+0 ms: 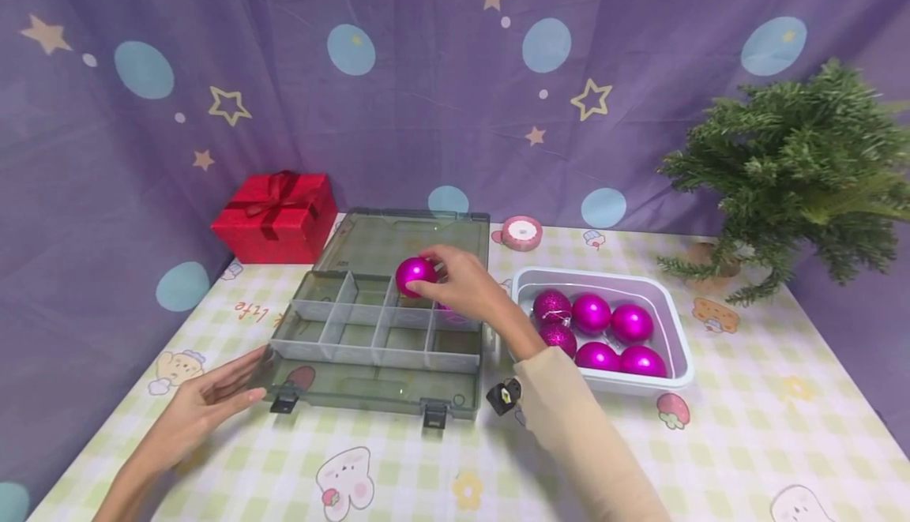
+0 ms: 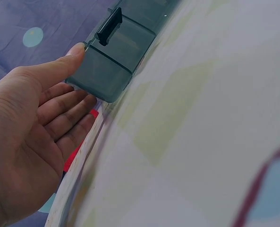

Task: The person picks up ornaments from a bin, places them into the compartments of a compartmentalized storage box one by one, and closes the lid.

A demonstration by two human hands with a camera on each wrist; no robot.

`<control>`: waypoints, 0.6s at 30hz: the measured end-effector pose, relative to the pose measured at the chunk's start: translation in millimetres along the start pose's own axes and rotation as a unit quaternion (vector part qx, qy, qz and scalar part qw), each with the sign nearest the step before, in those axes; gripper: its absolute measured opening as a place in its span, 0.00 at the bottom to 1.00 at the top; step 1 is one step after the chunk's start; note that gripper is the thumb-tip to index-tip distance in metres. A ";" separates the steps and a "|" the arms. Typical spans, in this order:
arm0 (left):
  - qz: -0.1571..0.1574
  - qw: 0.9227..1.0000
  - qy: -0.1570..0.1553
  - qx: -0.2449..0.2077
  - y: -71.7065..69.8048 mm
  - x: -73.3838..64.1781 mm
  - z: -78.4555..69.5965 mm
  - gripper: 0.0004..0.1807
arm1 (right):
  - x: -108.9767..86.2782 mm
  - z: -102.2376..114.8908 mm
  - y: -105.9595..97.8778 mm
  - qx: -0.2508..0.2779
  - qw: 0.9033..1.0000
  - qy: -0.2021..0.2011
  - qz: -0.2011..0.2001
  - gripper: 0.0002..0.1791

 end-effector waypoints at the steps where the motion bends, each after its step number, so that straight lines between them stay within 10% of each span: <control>1: 0.000 1.000 0.002 -0.001 -0.1 0.2 0.0 0.37 | 0.5 -0.5 0.4 0.001 1.000 0.002 0.001 0.27; 18: 0.004 1.000 -0.015 -0.004 1.5 -0.6 -2.3 0.37 | -8.8 -4.2 -6.5 0.017 1.000 0.016 -0.006 0.26</control>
Point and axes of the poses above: each hand's wrist, its own x-axis towards the middle knuckle, its own y-axis out of the palm, z = x × y, the point moved 7 cm from there along x, towards the middle knuckle, and after that the axes turned 12 degrees about z, right-handed, at the moved point
